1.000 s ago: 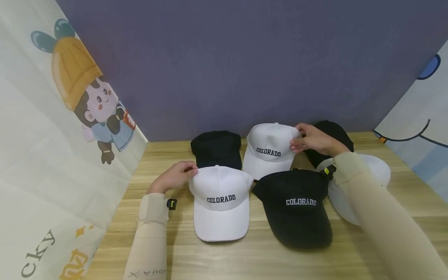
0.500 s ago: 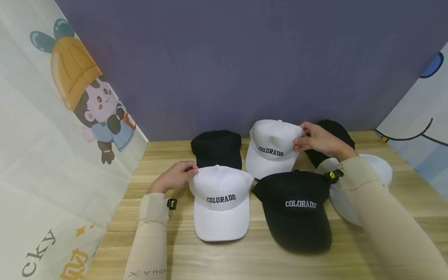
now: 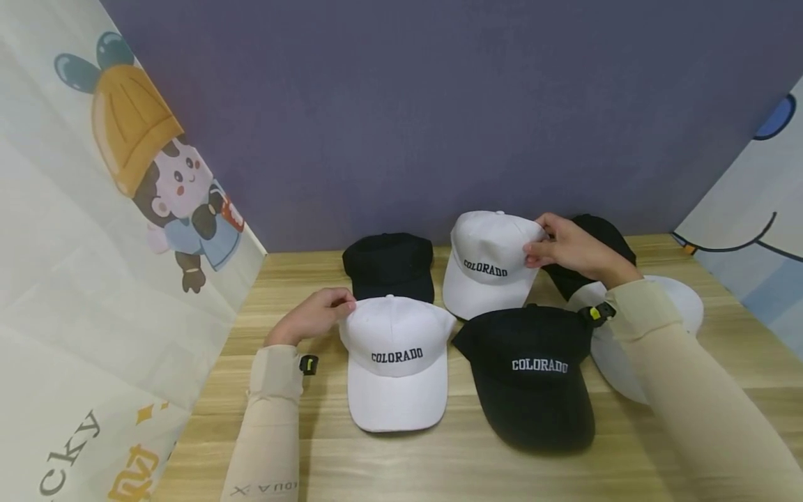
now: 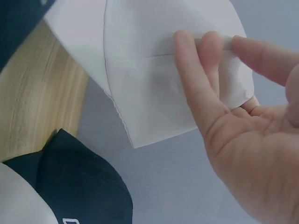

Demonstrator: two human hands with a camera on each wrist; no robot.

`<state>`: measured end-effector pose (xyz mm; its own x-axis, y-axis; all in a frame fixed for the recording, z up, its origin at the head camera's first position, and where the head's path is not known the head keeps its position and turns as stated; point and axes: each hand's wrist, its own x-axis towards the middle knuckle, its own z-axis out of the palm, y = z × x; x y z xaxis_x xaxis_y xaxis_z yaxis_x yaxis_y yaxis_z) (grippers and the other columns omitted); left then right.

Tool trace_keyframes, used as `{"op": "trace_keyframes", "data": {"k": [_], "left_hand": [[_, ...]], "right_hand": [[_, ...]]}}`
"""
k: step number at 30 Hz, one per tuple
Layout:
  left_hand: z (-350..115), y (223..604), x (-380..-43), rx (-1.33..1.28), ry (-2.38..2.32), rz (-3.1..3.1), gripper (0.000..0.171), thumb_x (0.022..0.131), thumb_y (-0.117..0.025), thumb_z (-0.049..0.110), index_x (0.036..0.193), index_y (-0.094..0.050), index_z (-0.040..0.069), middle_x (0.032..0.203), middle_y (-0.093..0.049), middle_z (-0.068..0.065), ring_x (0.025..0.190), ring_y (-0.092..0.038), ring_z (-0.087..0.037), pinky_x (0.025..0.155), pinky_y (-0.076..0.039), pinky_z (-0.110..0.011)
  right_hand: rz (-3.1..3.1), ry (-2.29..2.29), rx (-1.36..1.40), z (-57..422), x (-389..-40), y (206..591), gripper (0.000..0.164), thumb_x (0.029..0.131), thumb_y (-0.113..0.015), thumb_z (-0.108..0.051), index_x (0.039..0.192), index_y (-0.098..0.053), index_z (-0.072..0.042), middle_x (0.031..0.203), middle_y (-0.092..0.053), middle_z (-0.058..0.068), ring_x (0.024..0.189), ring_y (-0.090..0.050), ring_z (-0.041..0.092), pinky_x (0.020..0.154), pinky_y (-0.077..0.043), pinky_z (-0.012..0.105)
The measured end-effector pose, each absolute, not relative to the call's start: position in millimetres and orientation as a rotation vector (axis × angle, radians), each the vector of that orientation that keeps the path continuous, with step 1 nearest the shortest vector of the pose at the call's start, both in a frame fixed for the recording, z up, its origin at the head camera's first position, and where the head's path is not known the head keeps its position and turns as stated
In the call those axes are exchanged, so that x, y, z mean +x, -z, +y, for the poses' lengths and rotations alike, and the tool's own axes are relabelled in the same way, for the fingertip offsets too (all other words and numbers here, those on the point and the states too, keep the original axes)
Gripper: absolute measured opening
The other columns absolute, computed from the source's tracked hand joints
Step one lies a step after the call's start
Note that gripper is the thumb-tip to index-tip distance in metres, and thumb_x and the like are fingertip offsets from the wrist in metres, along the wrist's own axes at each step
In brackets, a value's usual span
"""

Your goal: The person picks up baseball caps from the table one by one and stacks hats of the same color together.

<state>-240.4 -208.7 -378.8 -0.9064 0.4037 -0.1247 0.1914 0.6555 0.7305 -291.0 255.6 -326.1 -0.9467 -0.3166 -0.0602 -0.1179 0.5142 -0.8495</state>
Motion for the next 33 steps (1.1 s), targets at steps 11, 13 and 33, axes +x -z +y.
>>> {"op": "trace_keyframes", "data": {"k": [11,13,33], "left_hand": [[-207,379,-240,0.470,-1.086,2.619,0.016,0.100,-0.051,0.022,0.096,-0.062,0.010,0.089,-0.059,-0.008,0.086,-0.055,-0.028,0.073,-0.044,-0.032],[-207,380,-241,0.472,-1.075,2.630,0.016,0.100,-0.051,0.022,0.096,-0.062,0.010,0.089,-0.059,-0.007,0.085,-0.055,-0.026,0.073,-0.044,-0.032],[-205,379,-241,0.478,-1.083,2.632,0.017,0.100,-0.051,0.021,0.096,-0.061,0.009,0.088,-0.057,-0.008,0.083,-0.053,-0.023,0.073,-0.044,-0.032]], "right_hand": [[2.620,1.359,-0.372,244,-282,319,0.030,0.098,-0.055,-0.014,0.119,-0.038,0.000,0.112,-0.056,0.022,0.094,-0.069,0.024,0.085,-0.055,0.043],[2.654,1.332,-0.377,243,-281,318,0.030,0.098,-0.055,-0.015,0.119,-0.038,0.000,0.112,-0.058,0.022,0.094,-0.068,0.025,0.086,-0.055,0.044],[2.826,1.355,-0.359,232,-264,308,0.036,0.097,-0.058,-0.022,0.121,-0.038,-0.005,0.113,-0.057,0.016,0.094,-0.067,0.019,0.083,-0.054,0.035]]}}
